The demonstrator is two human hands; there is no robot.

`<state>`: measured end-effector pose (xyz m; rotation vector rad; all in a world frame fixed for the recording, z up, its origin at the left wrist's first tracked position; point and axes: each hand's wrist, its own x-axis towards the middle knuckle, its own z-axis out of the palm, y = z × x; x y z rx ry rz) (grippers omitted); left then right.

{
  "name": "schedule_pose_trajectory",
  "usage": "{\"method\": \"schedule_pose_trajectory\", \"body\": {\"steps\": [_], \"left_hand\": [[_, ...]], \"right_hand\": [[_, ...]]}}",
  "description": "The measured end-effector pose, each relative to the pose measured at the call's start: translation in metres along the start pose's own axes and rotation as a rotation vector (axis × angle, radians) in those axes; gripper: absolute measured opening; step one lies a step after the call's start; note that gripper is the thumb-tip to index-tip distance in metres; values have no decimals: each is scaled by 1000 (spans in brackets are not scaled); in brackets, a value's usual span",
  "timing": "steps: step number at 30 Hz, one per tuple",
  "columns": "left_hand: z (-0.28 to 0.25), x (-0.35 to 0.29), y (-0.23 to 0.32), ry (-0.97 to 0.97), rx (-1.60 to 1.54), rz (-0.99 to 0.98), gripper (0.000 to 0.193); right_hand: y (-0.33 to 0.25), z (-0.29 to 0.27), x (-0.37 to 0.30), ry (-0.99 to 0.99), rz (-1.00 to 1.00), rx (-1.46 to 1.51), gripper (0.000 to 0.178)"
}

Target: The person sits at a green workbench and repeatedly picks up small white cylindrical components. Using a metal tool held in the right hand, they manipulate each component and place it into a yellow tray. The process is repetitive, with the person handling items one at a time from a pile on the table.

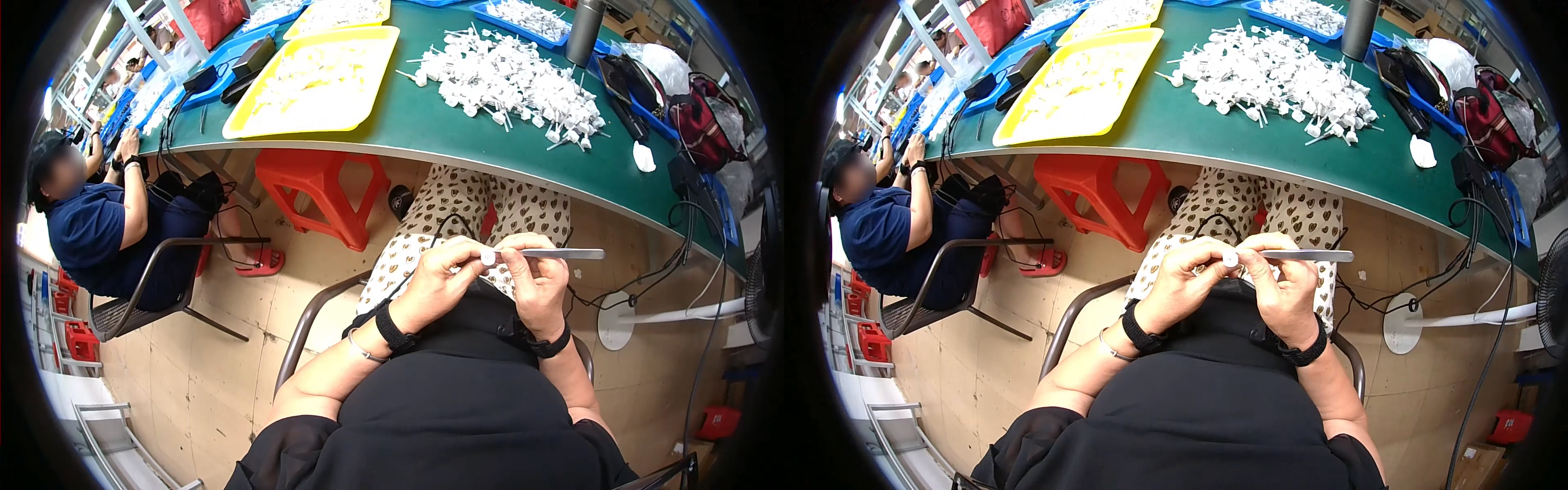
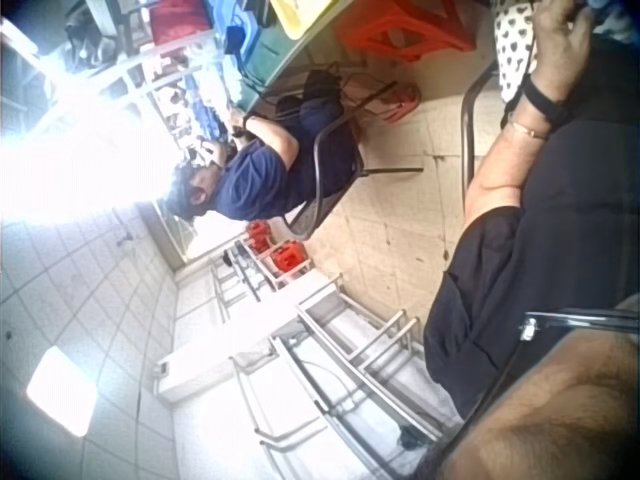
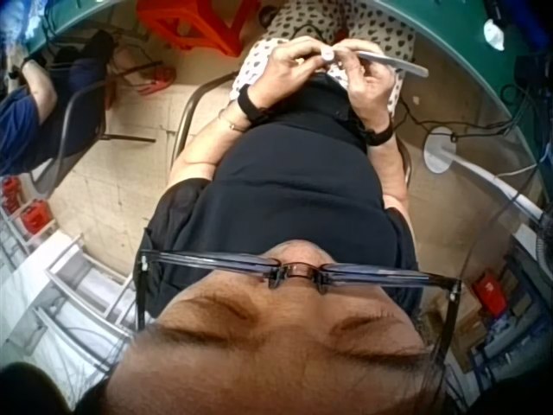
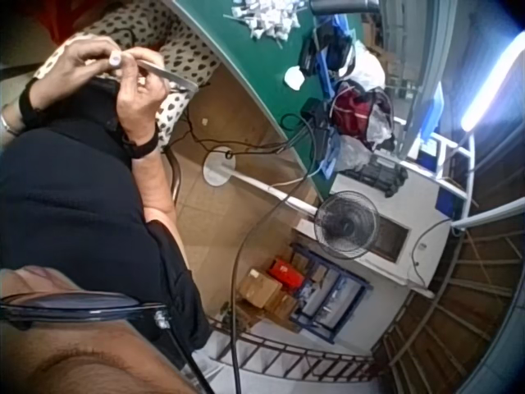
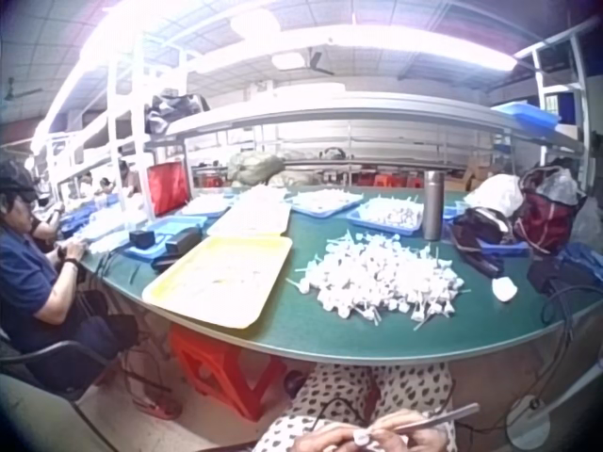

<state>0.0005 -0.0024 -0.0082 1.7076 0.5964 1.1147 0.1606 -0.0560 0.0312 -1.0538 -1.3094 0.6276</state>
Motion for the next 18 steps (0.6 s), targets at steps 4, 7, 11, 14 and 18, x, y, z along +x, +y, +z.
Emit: {"method": "schedule_pose_trajectory", "body": {"steps": [4,7,11,14,18], "left_hand": [[0,-1,-1,15,25,15,8],[1,-1,-2,19,22,18,8],[1,0,-1,19,41,31,9],[1,-1,-2,16,43,27,9],[0,0,1,9,39,29,10]], "right_hand": [[1,0,0,-15,-9,-31,6],[3,-2,0,-30,-43,-71,6],[3,-1,0,-25,-32,-72,6],[-1,0,0,-25,-3,-60,6],[-2,0,1,-23,-18,-59,6]]}}
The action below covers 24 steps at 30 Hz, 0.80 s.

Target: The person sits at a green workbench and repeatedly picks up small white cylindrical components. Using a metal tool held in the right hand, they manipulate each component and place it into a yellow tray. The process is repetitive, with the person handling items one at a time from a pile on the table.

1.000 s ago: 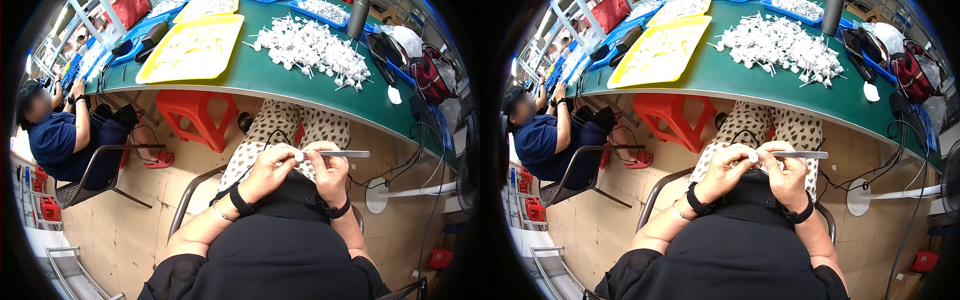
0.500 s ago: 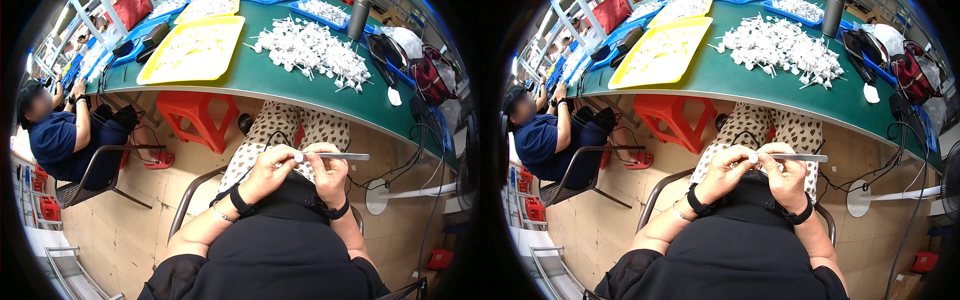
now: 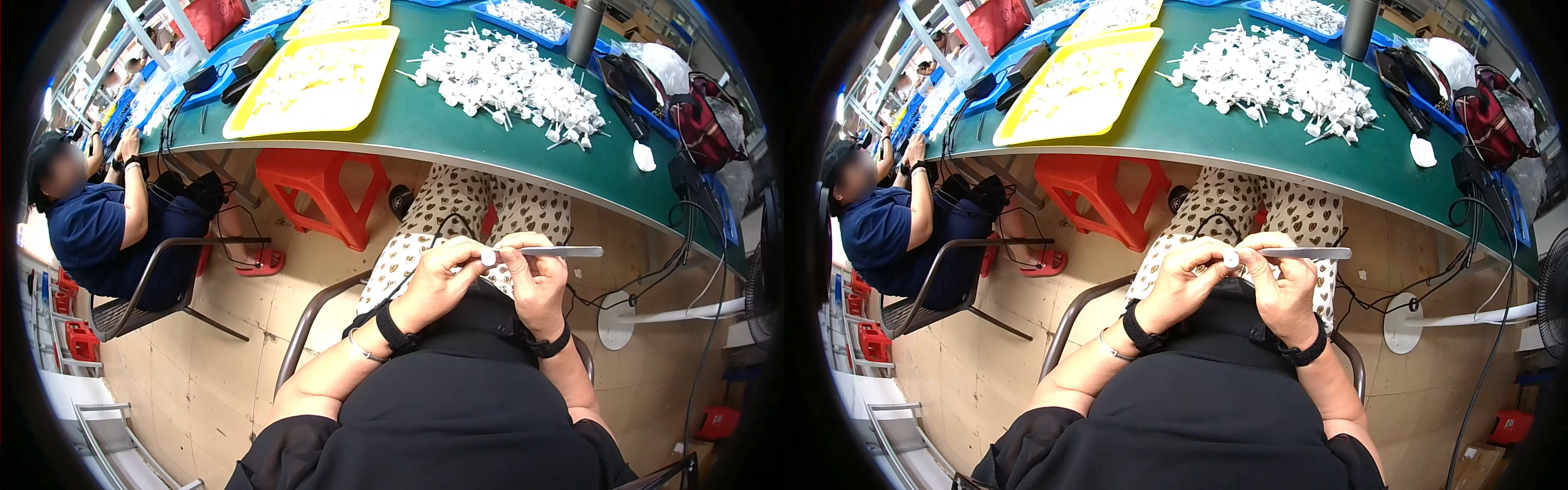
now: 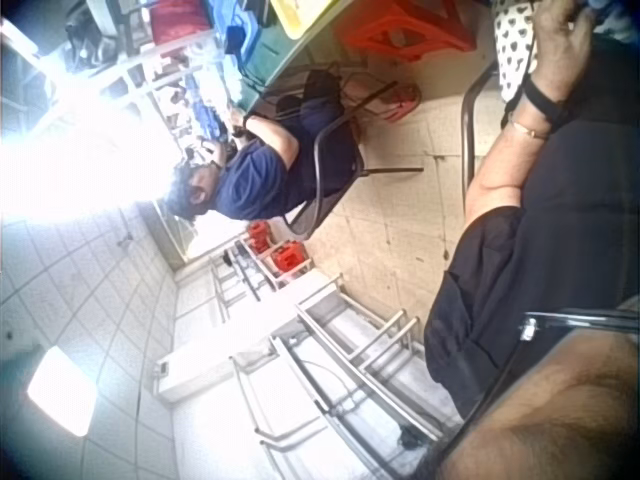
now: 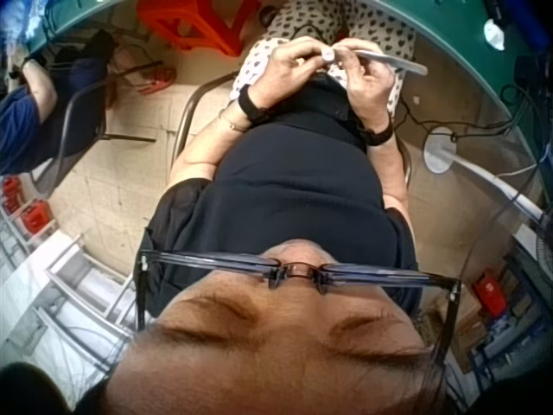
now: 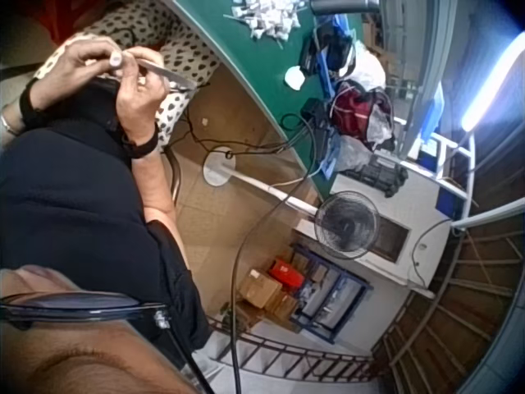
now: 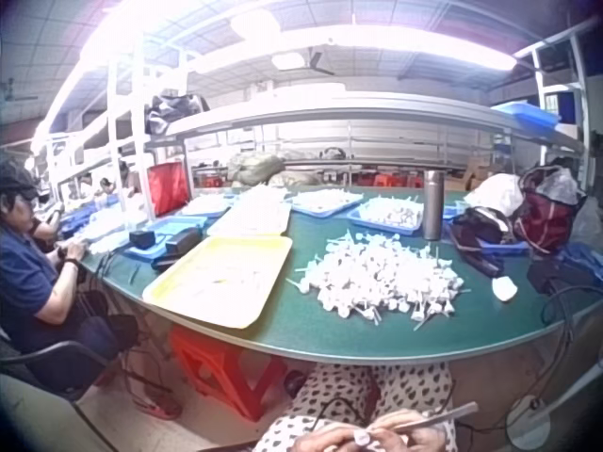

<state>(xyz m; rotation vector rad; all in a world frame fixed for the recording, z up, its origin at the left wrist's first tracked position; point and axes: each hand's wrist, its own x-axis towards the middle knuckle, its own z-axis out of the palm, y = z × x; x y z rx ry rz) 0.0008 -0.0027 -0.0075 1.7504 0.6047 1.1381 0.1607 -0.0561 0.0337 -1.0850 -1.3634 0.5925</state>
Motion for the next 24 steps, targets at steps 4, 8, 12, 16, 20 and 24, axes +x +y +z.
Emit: {"method": "schedule_pose_trajectory", "body": {"steps": [4,8,12,16,20,24], "left_hand": [[0,0,2,2,-7,-2,10],[0,-1,2,-17,-41,-56,10],[2,-2,0,0,-63,-51,13],[0,-2,1,-13,-22,-48,12],[0,-2,-1,0,-1,-5,12],[-1,-2,1,11,39,29,18]], "right_hand": [[2,-1,0,-9,11,10,6],[4,-3,0,-30,-49,-62,4],[4,-3,2,-36,-139,-158,2],[1,-3,4,-55,-192,-186,4],[-5,-6,10,-132,-316,-331,8],[-4,-8,14,-187,-388,-343,10]]}}
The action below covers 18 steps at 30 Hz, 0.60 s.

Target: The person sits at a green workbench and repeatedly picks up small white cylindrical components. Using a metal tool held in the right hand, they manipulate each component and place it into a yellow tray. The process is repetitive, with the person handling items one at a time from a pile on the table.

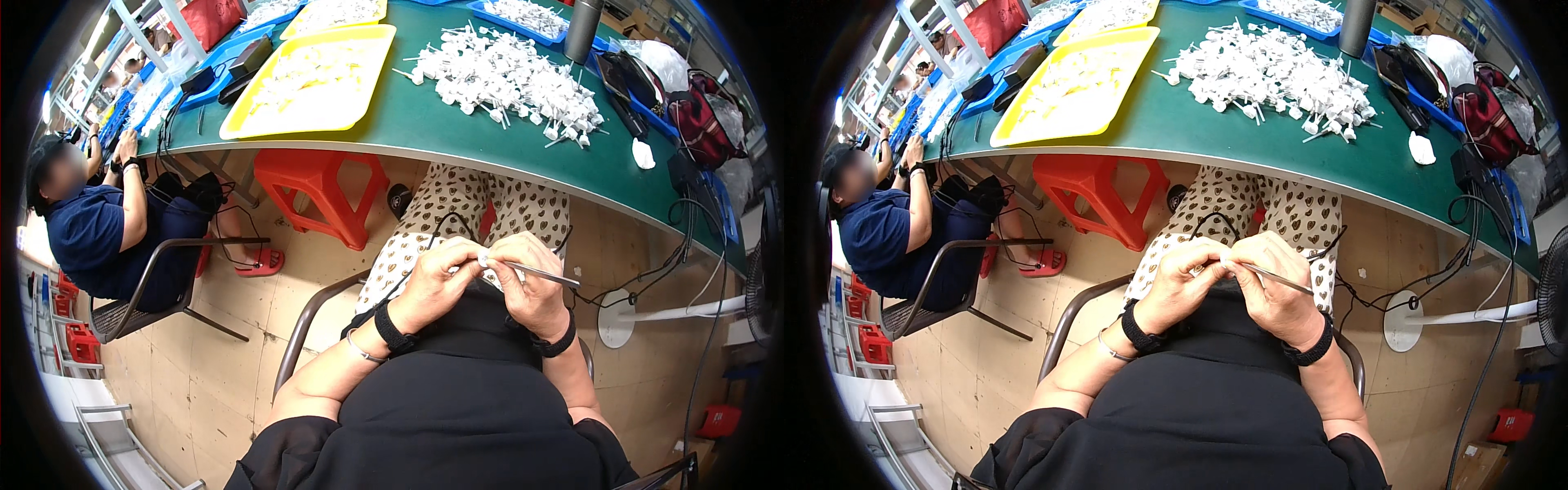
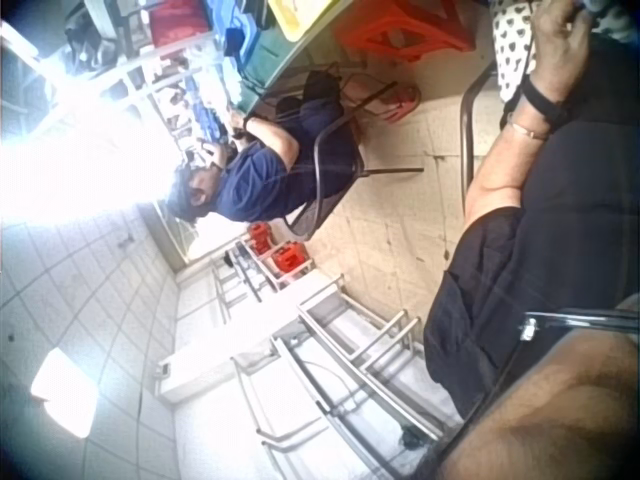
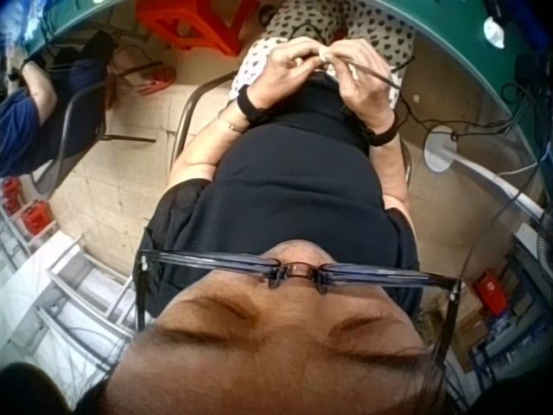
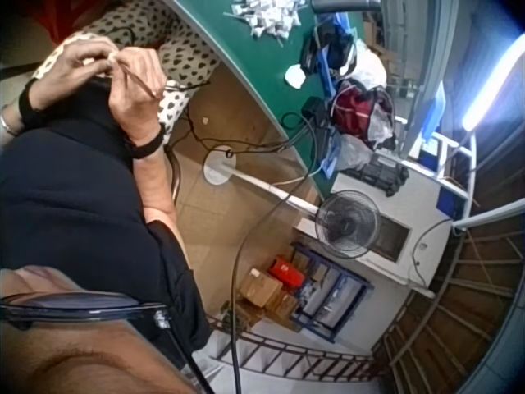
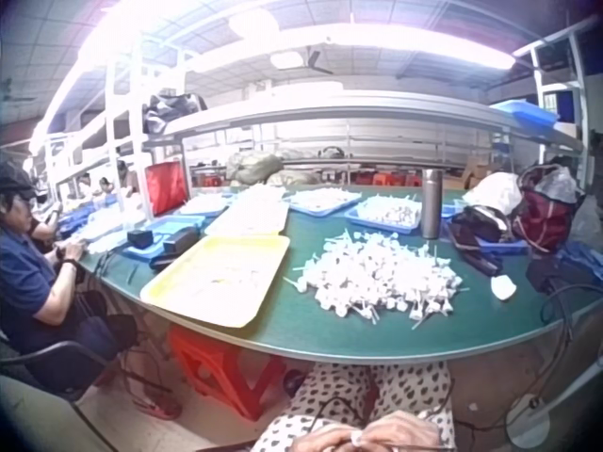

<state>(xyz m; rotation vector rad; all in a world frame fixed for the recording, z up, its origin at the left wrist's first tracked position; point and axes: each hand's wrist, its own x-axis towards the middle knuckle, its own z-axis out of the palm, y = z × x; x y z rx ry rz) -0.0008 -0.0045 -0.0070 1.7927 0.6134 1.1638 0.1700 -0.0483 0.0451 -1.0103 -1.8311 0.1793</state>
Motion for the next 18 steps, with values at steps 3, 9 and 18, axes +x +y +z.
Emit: {"method": "schedule_pose_trajectory", "body": {"steps": [3,9,18], "left_hand": [[0,1,-1,19,17,28,18],[-1,3,-2,24,-89,-27,10],[0,2,-4,33,-124,-44,8]], "right_hand": [[0,-1,2,-21,-37,-25,9],[-1,9,-15,150,392,363,11],[4,15,-17,208,368,432,7]]}}
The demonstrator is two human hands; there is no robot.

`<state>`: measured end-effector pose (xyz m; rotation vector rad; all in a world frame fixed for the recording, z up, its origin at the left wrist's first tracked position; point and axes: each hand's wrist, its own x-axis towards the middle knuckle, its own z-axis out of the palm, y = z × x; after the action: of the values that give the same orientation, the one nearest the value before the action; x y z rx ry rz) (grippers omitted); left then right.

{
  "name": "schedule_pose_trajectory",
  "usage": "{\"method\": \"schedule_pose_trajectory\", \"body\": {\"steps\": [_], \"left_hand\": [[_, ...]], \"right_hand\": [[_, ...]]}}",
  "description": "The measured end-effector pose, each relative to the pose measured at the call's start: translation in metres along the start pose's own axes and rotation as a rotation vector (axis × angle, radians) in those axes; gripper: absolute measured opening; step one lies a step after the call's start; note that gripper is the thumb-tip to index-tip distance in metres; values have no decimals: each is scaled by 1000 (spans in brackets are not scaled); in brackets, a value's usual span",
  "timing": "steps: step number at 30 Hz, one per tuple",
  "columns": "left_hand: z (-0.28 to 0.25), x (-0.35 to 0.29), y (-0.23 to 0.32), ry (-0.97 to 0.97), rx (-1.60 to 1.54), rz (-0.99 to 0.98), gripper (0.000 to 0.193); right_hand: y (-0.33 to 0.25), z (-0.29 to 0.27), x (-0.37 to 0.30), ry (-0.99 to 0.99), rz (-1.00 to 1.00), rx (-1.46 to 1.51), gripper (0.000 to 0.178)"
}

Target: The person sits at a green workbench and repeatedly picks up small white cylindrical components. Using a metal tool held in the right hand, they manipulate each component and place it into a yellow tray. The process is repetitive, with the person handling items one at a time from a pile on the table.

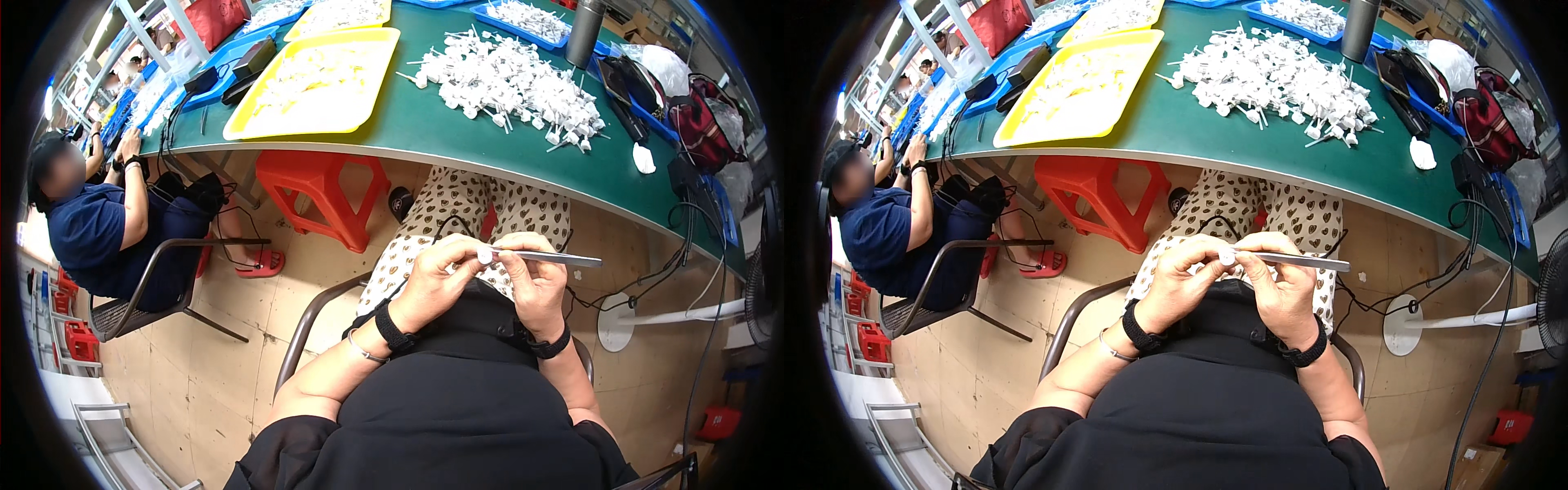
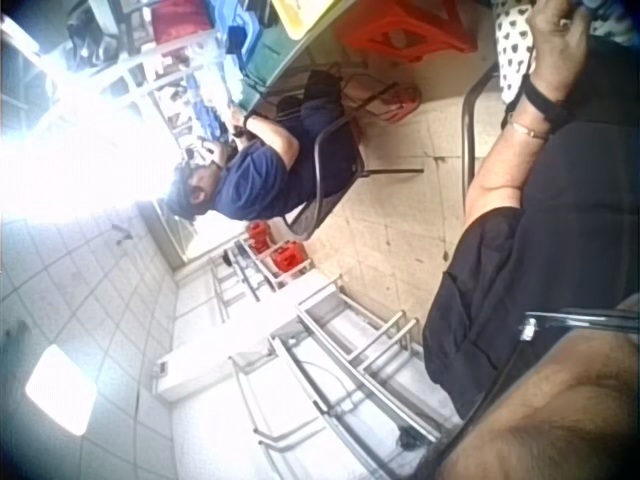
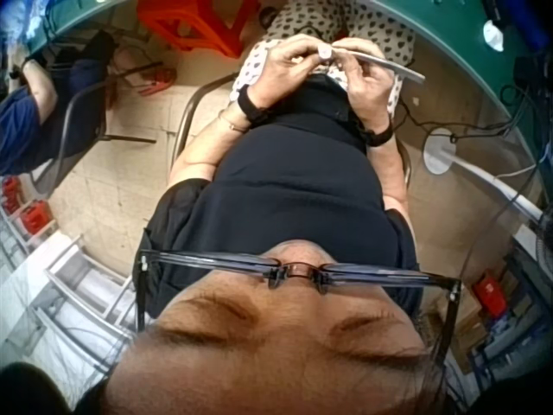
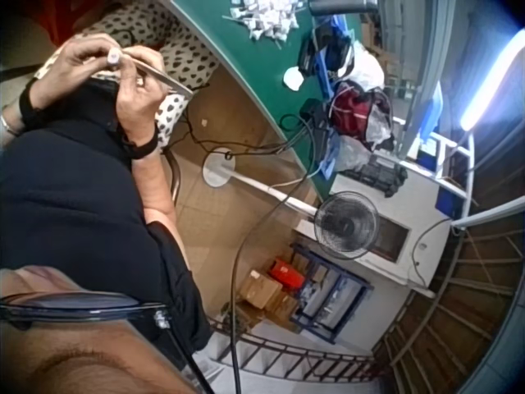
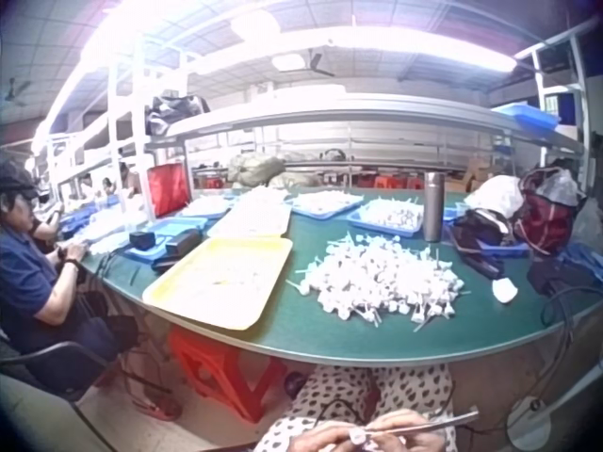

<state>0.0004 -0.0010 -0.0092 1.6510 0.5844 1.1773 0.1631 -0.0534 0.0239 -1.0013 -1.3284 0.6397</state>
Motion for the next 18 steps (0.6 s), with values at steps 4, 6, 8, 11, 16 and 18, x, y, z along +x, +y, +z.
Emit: {"method": "schedule_pose_trajectory", "body": {"steps": [4,6,8,11,16,18], "left_hand": [[0,1,2,5,46,33,8],[0,1,3,5,61,51,8],[0,2,3,4,65,73,8],[1,2,3,1,46,58,8],[0,1,3,-9,57,32,9],[0,0,2,-11,60,20,9]], "right_hand": [[-2,1,1,5,6,-18,6],[-6,1,1,0,31,-12,6],[-6,1,1,4,43,-15,6],[-5,1,0,19,47,-21,6],[-6,2,0,31,77,24,6],[-5,2,0,30,83,3,6]]}}
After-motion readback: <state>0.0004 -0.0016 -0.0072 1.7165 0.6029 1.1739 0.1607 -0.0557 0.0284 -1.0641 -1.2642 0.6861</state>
